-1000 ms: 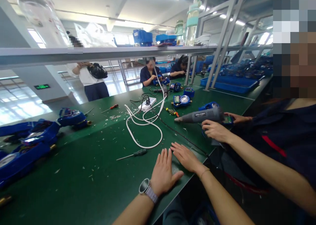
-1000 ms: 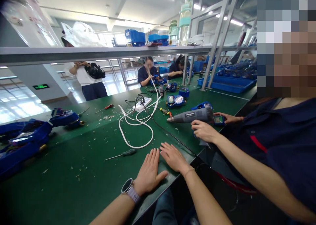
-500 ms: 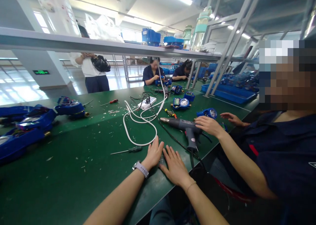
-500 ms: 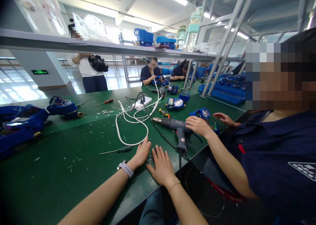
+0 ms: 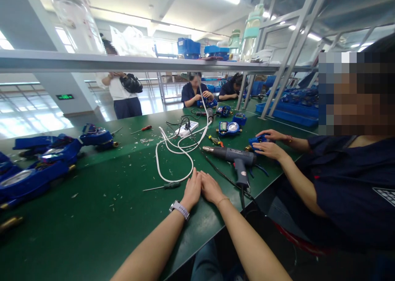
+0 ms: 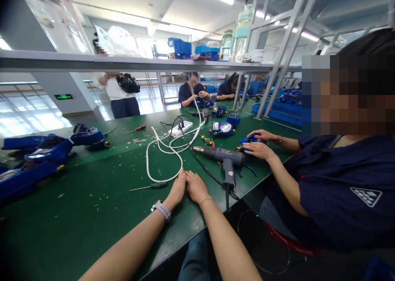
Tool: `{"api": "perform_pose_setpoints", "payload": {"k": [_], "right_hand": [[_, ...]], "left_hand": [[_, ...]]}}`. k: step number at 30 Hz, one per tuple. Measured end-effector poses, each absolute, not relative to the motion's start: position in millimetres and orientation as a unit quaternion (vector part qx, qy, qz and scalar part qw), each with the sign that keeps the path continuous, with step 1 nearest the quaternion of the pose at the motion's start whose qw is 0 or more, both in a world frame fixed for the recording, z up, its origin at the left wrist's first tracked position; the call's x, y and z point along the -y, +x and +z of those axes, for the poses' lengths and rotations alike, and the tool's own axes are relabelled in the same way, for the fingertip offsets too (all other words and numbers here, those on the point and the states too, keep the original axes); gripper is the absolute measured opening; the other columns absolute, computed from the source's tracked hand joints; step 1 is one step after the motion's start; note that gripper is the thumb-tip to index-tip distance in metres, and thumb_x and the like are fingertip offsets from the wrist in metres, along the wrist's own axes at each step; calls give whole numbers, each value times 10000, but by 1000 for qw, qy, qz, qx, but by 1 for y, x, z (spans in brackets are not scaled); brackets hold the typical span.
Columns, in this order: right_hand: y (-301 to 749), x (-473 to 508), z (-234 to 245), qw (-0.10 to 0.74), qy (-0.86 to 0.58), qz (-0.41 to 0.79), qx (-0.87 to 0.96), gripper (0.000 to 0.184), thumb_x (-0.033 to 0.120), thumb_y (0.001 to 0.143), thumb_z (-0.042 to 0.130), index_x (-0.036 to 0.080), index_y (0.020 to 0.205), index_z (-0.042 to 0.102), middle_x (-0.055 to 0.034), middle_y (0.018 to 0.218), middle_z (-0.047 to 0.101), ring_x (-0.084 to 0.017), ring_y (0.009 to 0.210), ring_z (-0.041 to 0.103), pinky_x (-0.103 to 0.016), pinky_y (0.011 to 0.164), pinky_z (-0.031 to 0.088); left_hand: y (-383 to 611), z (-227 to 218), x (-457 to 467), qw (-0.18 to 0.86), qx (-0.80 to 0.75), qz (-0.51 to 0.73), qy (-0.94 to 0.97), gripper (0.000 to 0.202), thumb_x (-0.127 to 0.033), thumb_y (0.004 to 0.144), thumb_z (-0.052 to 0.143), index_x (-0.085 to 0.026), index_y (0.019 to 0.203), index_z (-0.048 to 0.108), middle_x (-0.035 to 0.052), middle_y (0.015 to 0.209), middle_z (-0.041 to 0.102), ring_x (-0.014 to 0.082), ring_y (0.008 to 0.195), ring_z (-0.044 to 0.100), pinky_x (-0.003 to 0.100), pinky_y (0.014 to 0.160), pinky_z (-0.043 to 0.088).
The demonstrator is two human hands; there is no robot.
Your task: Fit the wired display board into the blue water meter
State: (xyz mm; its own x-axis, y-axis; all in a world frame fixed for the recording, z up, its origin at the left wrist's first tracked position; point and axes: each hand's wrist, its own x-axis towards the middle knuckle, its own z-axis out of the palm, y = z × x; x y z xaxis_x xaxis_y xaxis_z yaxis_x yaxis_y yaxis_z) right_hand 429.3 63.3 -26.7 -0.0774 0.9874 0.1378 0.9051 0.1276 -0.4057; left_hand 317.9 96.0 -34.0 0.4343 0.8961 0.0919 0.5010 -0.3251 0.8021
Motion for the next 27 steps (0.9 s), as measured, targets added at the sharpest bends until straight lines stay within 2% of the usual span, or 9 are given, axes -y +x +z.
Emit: {"api": "perform_pose_setpoints", "payload": {"k": [3, 5, 8, 10, 12, 15, 18, 22, 27], "right_hand": [[431, -46, -24, 198, -644, 108, 731, 430, 194, 985, 340, 194, 1405, 429, -83, 1428, 459, -177, 1337, 382, -414, 1130, 245], [430, -33, -21, 198, -648, 104, 728, 450, 215, 991, 282, 239, 1425, 402, -61, 1447, 436, -171, 1352, 358, -453, 1138, 213], [423, -13, -16, 190, -646, 96, 733, 470, 307, 992, 283, 294, 1461, 316, -26, 1528, 284, -212, 1420, 206, -603, 1119, 104], [416, -1, -13, 173, -629, 98, 752, 477, 351, 980, 322, 332, 1457, 314, 12, 1556, 185, -216, 1440, 117, -626, 1111, 31], [410, 6, -12, 150, -610, 105, 771, 475, 404, 967, 359, 352, 1439, 349, 37, 1558, 154, -208, 1443, 98, -606, 1116, -24], [404, 6, -15, 120, -618, 110, 769, 560, 499, 952, 353, 275, 1465, 325, -5, 1552, 161, -220, 1442, 102, -590, 1123, -39], [400, -2, -21, 99, -658, 100, 740, 664, 536, 951, 293, 165, 1500, 236, -59, 1552, 112, -249, 1445, 73, -604, 1123, -16], [397, -12, -27, 75, -695, 81, 711, 693, 533, 947, 272, 123, 1503, 216, -64, 1550, 74, -269, 1444, 55, -619, 1118, 3], [403, -38, -31, 75, -725, 55, 682, 710, 528, 946, 244, 78, 1495, 222, -106, 1551, 114, -274, 1442, 76, -615, 1114, 39]], "left_hand": [[312, -29, -86, 348, -430, 251, 794, 555, -408, 977, 189, -151, 1456, 304, 77, 1513, 340, 172, 1404, 308, 381, 1171, 258], [303, -24, -82, 331, -417, 248, 809, 524, -371, 971, 235, -143, 1422, 373, 74, 1485, 400, 152, 1367, 385, 328, 1138, 325], [280, -11, -90, 283, -420, 257, 823, 464, -310, 957, 278, -146, 1339, 484, 63, 1405, 520, 141, 1291, 483, 286, 1086, 386], [260, 0, -108, 238, -441, 260, 825, 432, -279, 955, 272, -168, 1256, 561, 60, 1314, 596, 162, 1236, 523, 311, 1074, 393], [241, 10, -134, 193, -473, 245, 824, 400, -273, 946, 314, -173, 1212, 595, 71, 1260, 622, 200, 1200, 535, 349, 1071, 384], [218, 19, -173, 142, -508, 187, 828, 307, -242, 895, 464, -181, 1143, 634, 104, 1225, 622, 265, 1178, 527, 432, 1045, 382], [209, 21, -199, 116, -517, 120, 839, 233, -280, 875, 572, -170, 1069, 641, 105, 1185, 619, 261, 1142, 539, 486, 1005, 401], [209, 20, -211, 103, -513, 68, 849, 258, -342, 894, 576, -160, 1073, 613, 83, 1168, 606, 228, 1091, 567, 478, 960, 448], [210, 17, -209, 95, -522, 56, 846, 277, -342, 906, 559, -161, 1113, 595, 87, 1176, 598, 219, 1055, 584, 453, 918, 485]]}}
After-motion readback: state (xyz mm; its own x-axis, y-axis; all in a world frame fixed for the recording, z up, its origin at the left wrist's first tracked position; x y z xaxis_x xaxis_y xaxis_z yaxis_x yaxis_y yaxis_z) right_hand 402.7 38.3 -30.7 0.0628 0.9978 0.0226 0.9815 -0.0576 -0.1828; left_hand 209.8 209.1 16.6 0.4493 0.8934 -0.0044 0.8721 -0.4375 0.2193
